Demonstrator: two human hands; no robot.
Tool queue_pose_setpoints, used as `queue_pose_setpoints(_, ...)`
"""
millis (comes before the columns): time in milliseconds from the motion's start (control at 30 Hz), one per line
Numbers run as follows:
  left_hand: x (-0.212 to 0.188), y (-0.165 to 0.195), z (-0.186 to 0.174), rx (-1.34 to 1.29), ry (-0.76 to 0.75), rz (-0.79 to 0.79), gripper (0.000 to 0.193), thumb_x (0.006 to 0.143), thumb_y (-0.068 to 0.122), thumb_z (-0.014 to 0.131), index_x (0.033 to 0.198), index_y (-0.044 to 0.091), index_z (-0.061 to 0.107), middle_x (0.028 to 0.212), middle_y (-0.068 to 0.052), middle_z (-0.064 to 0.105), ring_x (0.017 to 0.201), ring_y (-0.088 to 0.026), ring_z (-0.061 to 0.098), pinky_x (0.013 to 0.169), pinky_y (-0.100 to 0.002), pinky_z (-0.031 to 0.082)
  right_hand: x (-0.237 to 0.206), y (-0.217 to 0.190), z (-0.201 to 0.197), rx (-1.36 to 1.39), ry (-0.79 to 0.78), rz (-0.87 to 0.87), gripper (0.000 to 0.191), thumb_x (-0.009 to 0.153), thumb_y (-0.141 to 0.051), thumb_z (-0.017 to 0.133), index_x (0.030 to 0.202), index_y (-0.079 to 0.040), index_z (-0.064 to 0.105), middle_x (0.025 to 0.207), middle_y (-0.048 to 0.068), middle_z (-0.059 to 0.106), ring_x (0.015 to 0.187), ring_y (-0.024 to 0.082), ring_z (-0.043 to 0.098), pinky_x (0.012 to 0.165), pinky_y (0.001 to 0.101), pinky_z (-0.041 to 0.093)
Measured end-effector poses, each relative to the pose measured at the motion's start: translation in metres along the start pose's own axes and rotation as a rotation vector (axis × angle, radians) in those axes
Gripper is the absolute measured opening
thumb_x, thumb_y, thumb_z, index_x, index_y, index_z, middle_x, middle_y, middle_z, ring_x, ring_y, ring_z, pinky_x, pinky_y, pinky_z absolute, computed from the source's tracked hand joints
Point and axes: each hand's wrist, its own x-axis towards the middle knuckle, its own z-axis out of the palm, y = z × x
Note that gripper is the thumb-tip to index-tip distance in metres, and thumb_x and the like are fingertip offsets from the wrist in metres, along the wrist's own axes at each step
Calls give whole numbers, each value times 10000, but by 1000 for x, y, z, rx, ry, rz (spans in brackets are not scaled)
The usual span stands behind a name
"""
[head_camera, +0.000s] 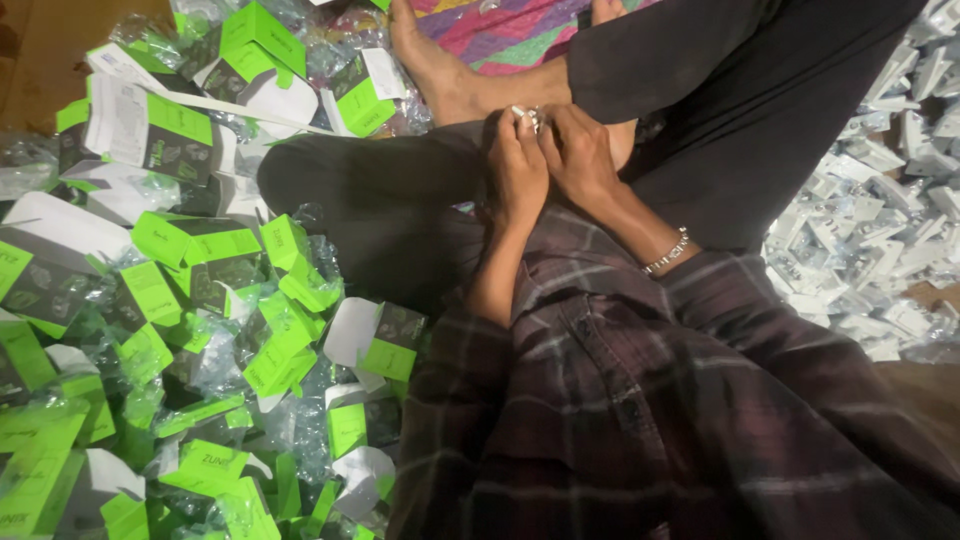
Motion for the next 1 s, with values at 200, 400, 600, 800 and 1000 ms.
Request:
queue_pose_setpoints(200,-2,-8,10,-109,1,-63,381,1154,264,383,1238,-24,619,1080,-202,701,979,-335,698,873,-421,554,9,7,0,34,39,171,118,984,-30,621,1050,52,674,954,230,715,855,371,719,754,420,551)
queue_pose_setpoints(400,7,-13,3,-697,-100,-460,484,1107,362,407,1292,-31,619,1051,-98,684,865,-159,642,719,-314,534,11,-1,-4,166,17,285,154,1020,-68,601,1114,23,683,943,174,725,844,296,746,755,379,556)
queue_pose_setpoints(600,10,-11,-1,-859,-169,-387,391,1044,252,677,1300,-36,606,1157,-91,681,1048,-148,639,915,-286,533,11,0,-3,68,-37,67,168,959,-37,709,1107,37,683,954,192,674,836,321,679,742,366,523)
queue_pose_setpoints(800,9,-14,-2,-882,-134,-486,343,1029,239,668,1245,-20,609,1098,-43,659,960,-108,625,819,-276,541,10,8,1,330,-62,435,106,980,-78,724,1024,17,707,838,116,706,750,137,643,678,300,519)
queue_pose_setpoints(1000,6,-20,7,-825,-89,-436,359,1112,295,585,1246,-38,592,932,-108,669,746,-140,617,676,-272,507,13,9,1,111,15,315,57,995,-16,696,1023,33,685,842,157,687,768,230,680,714,345,519)
